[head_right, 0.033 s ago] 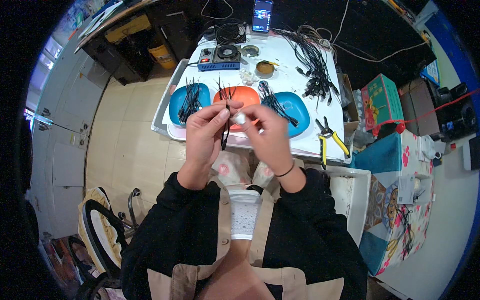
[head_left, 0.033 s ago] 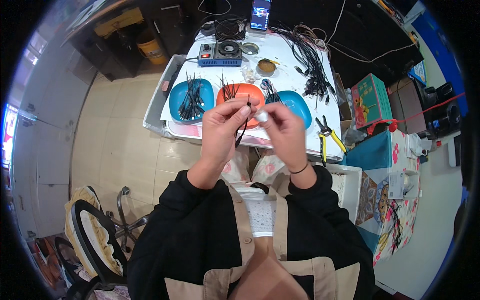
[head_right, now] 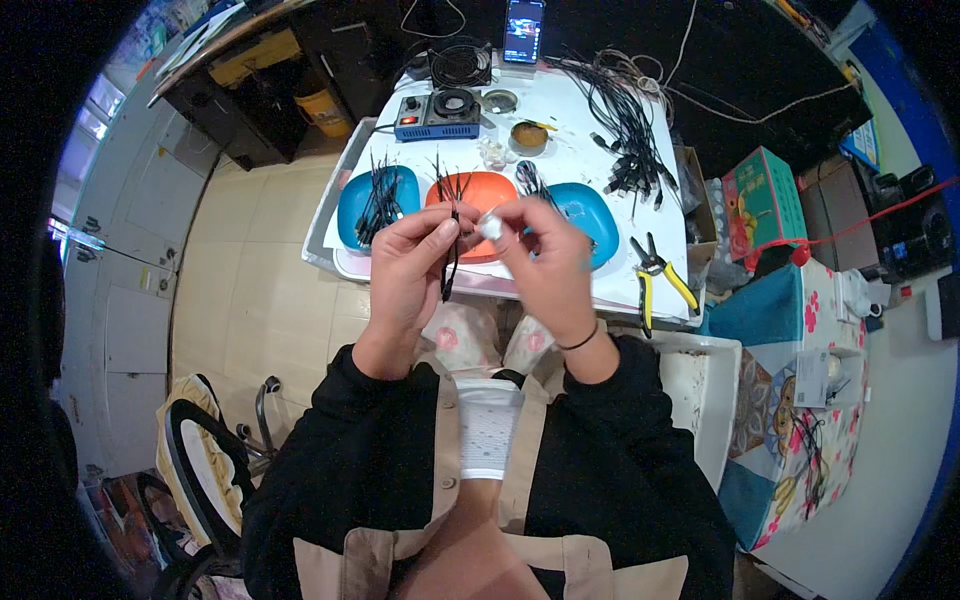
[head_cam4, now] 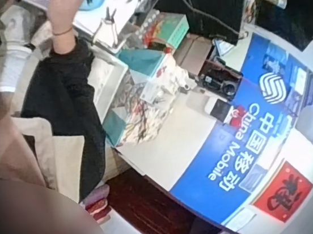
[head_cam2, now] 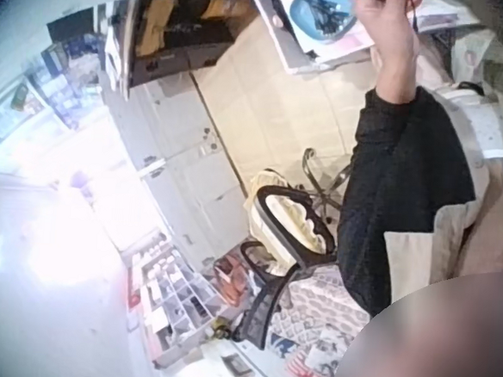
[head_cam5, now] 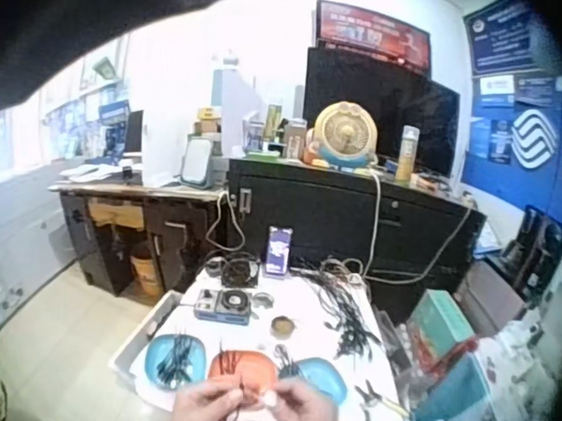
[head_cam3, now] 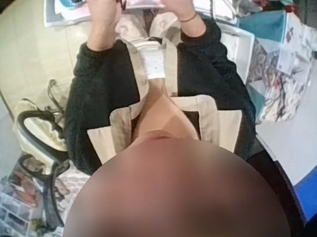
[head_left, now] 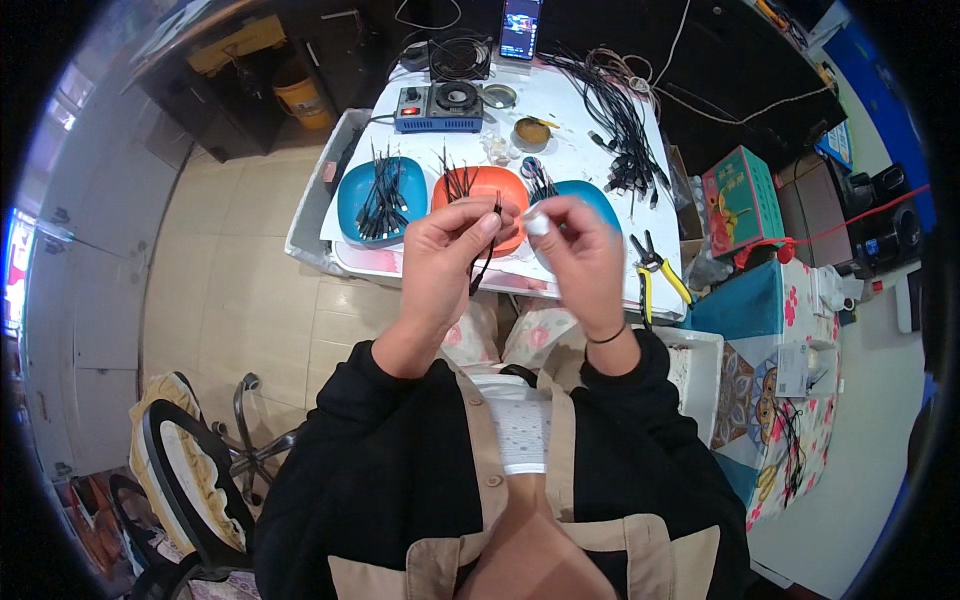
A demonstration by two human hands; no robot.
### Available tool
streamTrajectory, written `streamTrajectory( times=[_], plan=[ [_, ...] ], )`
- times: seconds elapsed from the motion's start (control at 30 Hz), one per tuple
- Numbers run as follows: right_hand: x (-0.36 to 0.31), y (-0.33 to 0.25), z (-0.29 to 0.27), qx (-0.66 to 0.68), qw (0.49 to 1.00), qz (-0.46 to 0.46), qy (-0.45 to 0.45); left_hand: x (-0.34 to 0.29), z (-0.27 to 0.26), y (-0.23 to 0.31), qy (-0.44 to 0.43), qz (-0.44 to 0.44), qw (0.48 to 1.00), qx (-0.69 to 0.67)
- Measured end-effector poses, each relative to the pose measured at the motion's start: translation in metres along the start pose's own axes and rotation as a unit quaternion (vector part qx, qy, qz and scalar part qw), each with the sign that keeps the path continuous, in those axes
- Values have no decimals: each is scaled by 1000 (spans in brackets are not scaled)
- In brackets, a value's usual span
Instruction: The person sits on the floor at a low table and repeatedly picks up black cables and small white components, attaching the components to the cable ends by hand. Finished assemblies are placed into a white bin beside the table.
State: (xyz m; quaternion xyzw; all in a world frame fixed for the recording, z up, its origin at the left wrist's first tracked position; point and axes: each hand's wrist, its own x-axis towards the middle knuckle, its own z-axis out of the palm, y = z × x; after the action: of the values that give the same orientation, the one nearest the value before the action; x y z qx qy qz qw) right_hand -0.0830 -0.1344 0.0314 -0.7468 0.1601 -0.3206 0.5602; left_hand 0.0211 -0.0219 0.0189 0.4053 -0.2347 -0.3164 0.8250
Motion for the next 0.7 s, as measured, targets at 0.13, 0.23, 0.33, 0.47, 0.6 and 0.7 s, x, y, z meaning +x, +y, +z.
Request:
streamTrajectory(
  times=[0.13, 0.23, 0.33, 0.47, 0.6, 0.7],
  plan=[
    [11, -9, -12, 108, 993, 1, -43, -6, -1, 7, -72, -74, 995, -11],
    [11, -11, -10, 124, 989, -21, -77, -7, -1, 7, -90, -86, 991, -43],
    [5, -12, -6, 145, 985, -29, -83, -8, -5, 7, -91, -117, 985, -87],
    [0, -12, -2, 288, 949, 56, -119, -9, -14, 8, -166, -213, 941, -204],
    [0, -13, -3, 250, 959, 66, -113, -9, -19, 8, -188, -252, 927, -206],
    [1, -12, -4, 227, 964, 40, -131, -8, -20, 7, -193, -252, 927, -201]
  ],
)
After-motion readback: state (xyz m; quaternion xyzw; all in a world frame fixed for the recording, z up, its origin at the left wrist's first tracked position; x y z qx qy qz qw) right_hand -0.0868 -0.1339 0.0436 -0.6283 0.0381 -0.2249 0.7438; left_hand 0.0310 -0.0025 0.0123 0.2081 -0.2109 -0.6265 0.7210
